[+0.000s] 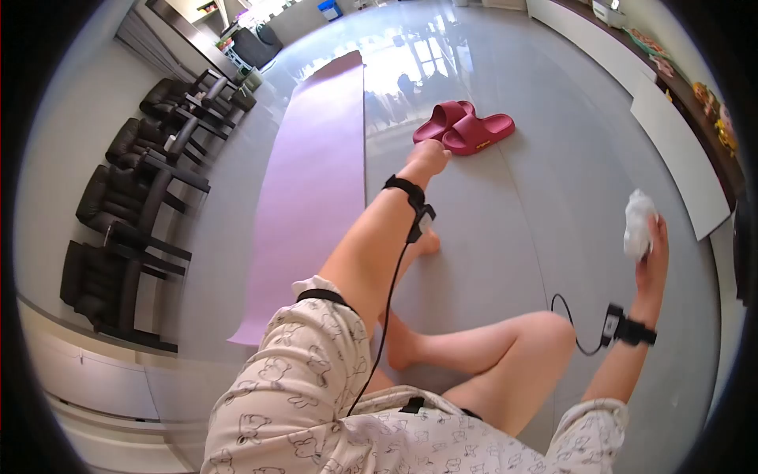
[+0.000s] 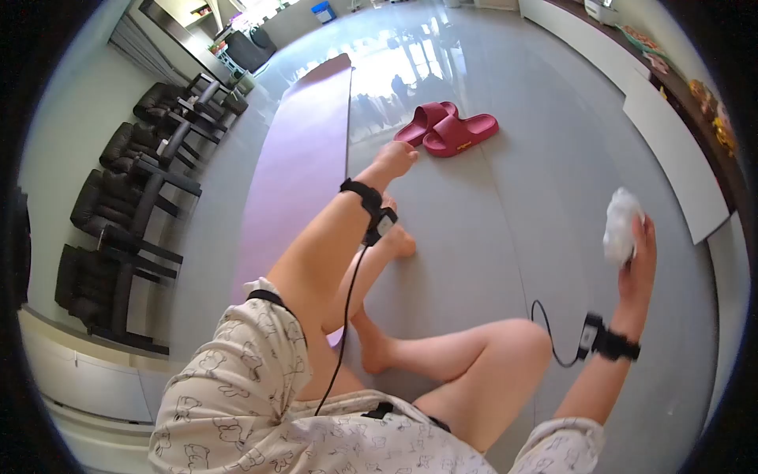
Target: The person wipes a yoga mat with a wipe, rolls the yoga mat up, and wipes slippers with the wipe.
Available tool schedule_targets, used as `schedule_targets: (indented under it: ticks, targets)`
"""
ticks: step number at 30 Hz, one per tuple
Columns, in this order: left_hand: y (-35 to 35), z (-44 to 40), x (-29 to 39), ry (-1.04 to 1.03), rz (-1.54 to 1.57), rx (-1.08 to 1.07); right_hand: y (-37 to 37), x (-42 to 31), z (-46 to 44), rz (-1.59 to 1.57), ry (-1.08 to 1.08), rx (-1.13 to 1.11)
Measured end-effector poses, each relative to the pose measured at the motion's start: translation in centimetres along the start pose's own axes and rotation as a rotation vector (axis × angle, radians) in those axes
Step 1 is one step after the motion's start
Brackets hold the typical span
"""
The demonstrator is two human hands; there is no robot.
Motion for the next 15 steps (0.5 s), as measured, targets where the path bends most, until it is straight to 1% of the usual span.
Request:
schedule_targets:
  ticks: [1, 3, 4, 5, 6, 7, 8, 9, 10, 11, 12, 13, 14, 15]
  targets:
    - [-2.3, -2.0, -0.3, 0.012, 0.006, -0.006, -0.5, 0.5, 0.4, 0.095, 0.041, -0.009]
    - [-7.1, -5.6, -1.0, 0.012, 0.213, -0.025, 1.1, 3.2, 0.4, 0.285, -0.010, -0.072]
    - [-9.5, -7.4, -1.3, 0.023, 0.216, -0.038, 1.6, 4.1, 1.1, 0.255, -0.064, -0.007]
    - [-12.1, -8.9, -1.7, 0.121, 0.407, -0.080, 2.3, 4.9, 2.2, 0.228, -0.115, 0.061]
    - [-13.9, -10.3, -2.0, 0.221, 0.601, -0.121, 4.5, 6.7, 3.1, 0.235, -0.092, 0.053]
    - [-15.1, -11.5, -1.9, 0.228, 0.614, -0.135, 6.3, 7.8, 4.3, 0.174, -0.149, 0.103]
    - [-16.2, -12.5, -1.6, 0.329, 0.868, -0.171, 7.9, 8.9, 5.6, 0.111, -0.204, 0.156]
    - [-17.0, -13.2, -1.2, 0.434, 1.120, -0.206, 8.8, 9.7, 7.1, -0.025, -0.339, 0.266]
    - [-16.2, -13.1, -0.5, 0.559, 1.333, -0.215, 10.7, 10.5, 8.8, -0.001, -0.336, 0.348]
    - [-17.4, -13.8, -0.8, 0.575, 1.339, -0.229, 12.7, 11.7, 10.3, 0.022, -0.335, 0.429]
    - [-18.0, -14.9, -1.3, 0.545, 1.421, -0.125, 14.6, 12.5, 11.5, 0.041, -0.343, 0.438]
    - [-18.8, -15.6, -1.8, 0.517, 1.495, -0.018, 16.6, 13.5, 12.4, -0.066, -0.420, 0.436]
    - [-19.8, -16.1, -2.1, 0.508, 1.589, -0.051, 17.4, 14.2, 12.8, -0.174, -0.498, 0.429]
    - [-20.6, -15.8, -2.6, 0.533, 1.589, -0.048, 17.0, 14.3, 12.5, -0.156, -0.512, 0.427]
Point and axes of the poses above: each hand's wrist, its own z-axis away from the middle knuckle, its own y-axis out of the back of the hand, x = y × z, the point moved 5 cm from there along -z, towards the middle knuckle, and after that the axes turned 7 degrees about x, right-handed, at the moved point
